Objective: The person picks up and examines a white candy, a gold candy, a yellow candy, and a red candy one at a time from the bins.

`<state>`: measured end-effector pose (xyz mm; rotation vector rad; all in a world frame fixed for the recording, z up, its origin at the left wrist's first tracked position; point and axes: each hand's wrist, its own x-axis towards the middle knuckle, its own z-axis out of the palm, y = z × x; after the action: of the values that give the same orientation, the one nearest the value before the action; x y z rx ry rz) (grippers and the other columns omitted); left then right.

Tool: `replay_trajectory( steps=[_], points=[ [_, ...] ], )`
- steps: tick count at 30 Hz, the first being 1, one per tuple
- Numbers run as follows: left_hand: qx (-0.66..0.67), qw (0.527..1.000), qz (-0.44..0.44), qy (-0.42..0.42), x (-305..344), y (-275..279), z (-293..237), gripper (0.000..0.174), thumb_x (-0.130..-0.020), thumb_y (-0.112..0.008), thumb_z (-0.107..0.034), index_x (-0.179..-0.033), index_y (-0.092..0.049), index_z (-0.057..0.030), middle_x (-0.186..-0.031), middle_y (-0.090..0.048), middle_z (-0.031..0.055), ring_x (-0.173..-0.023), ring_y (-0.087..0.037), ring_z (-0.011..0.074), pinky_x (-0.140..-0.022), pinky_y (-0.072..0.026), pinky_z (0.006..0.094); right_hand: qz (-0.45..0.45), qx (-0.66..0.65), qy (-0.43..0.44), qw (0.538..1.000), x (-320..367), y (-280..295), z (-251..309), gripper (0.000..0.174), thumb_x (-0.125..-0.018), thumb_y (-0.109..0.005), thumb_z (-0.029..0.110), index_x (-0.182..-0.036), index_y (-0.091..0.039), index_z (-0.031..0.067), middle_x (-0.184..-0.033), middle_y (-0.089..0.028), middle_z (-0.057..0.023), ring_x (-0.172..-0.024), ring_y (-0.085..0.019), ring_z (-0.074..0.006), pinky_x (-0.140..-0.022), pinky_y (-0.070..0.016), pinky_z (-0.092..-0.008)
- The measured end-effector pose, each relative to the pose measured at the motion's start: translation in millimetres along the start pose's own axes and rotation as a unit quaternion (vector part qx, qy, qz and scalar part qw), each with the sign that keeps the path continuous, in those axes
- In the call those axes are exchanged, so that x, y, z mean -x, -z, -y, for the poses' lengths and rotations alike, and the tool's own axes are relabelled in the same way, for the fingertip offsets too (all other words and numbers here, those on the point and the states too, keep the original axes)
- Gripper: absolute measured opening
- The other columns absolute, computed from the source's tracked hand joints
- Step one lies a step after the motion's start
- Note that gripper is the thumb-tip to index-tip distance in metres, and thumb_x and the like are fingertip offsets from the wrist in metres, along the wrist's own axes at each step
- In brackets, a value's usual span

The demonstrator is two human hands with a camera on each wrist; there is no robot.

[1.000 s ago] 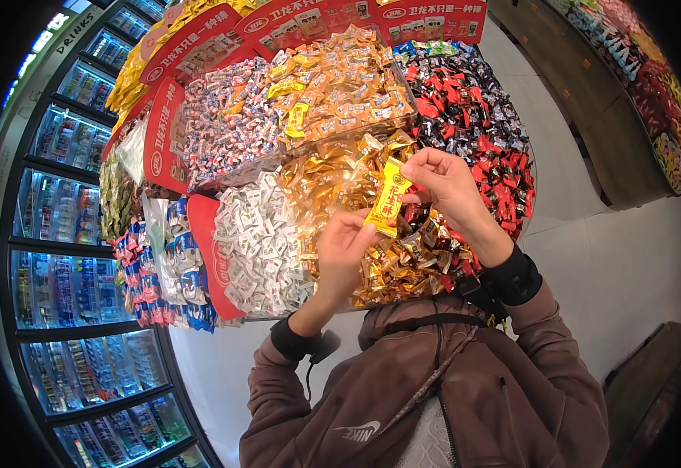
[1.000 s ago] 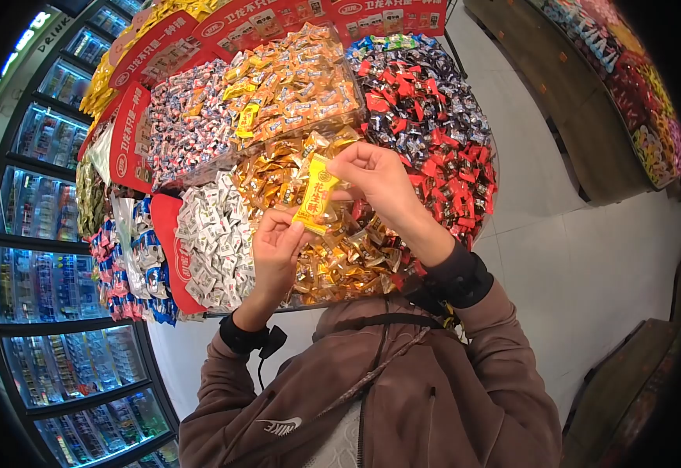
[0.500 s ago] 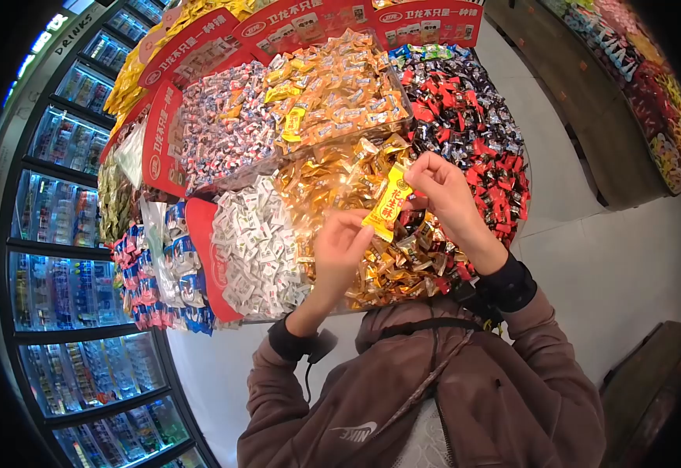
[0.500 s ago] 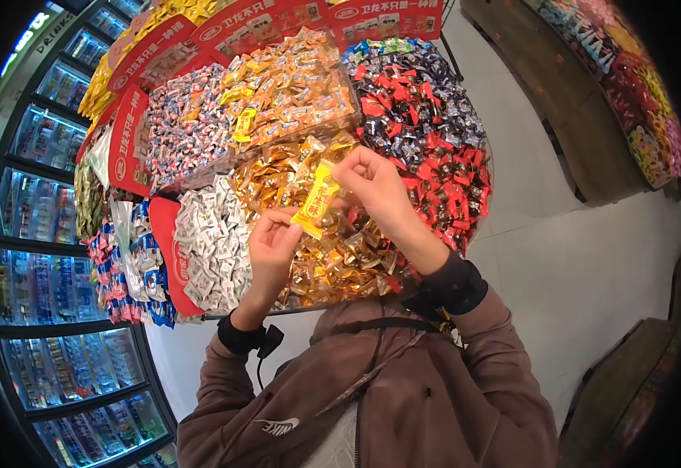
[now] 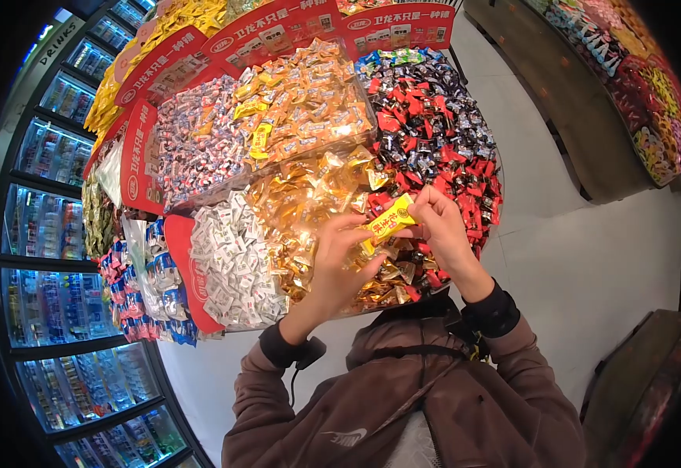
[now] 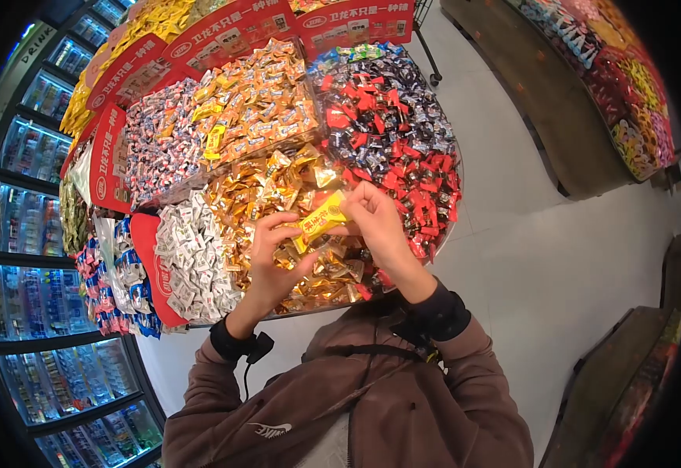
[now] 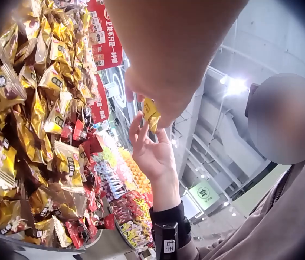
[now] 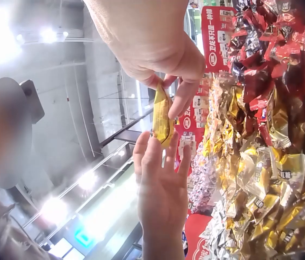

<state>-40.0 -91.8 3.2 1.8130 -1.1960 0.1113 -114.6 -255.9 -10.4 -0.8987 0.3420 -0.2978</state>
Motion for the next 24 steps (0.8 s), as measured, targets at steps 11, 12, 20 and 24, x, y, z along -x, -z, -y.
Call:
replay_trajectory(
  steps=[11,12,20,24],
  points=[
    [0.04,0.998,-0.046,-0.016,-35,-72,-43,0.015,-0.064,-0.065,0.005,-0.077,-0.061,-0.0014,-0.079,-0.059,0.0094,-0.074,-0.058,0.0222,-0.067,-0.0474,0.0299,0.012,-0.036,0.021,0.999,22,78,55,0.016,-0.089,-0.047,0.017,-0.086,-0.047,0.0018,-0.094,-0.056,-0.0101,-0.083,-0.059,-0.0151,-0.071,-0.0542,-0.0319],
    [0.065,0.996,-0.046,0.031,-39,-83,-51,0.014,-0.065,-0.065,0.005,-0.077,-0.061,-0.0011,-0.078,-0.059,0.0095,-0.073,-0.058,0.0218,-0.067,-0.0471,0.0292,0.01,-0.038,0.026,0.999,25,87,65,0.016,-0.089,-0.046,0.017,-0.087,-0.047,0.0016,-0.095,-0.056,-0.0105,-0.084,-0.058,-0.015,-0.073,-0.0538,-0.0322],
    [0.43,0.864,0.006,0.261,-77,-196,-88,0.014,-0.081,-0.058,-0.001,-0.093,-0.051,0.0003,-0.088,-0.055,0.0044,-0.081,-0.057,0.0102,-0.069,-0.0469,0.0221,0.017,0.036,0.075,0.996,39,196,135,0.014,-0.082,-0.052,0.001,-0.096,-0.046,0.001,-0.096,-0.054,-0.0087,-0.09,-0.056,-0.0171,-0.077,-0.0523,-0.0358],
    [0.382,0.884,0.017,0.268,-104,-235,-112,0.014,-0.081,-0.059,-0.006,-0.091,-0.051,-0.0022,-0.08,-0.056,0.0023,-0.075,-0.056,0.0071,-0.063,-0.0458,0.0217,0.015,0.039,0.077,0.996,41,240,161,0.012,-0.081,-0.052,-0.001,-0.092,-0.049,-0.0005,-0.09,-0.056,-0.0091,-0.085,-0.058,-0.0175,-0.076,-0.0528,-0.0351]
  ],
)
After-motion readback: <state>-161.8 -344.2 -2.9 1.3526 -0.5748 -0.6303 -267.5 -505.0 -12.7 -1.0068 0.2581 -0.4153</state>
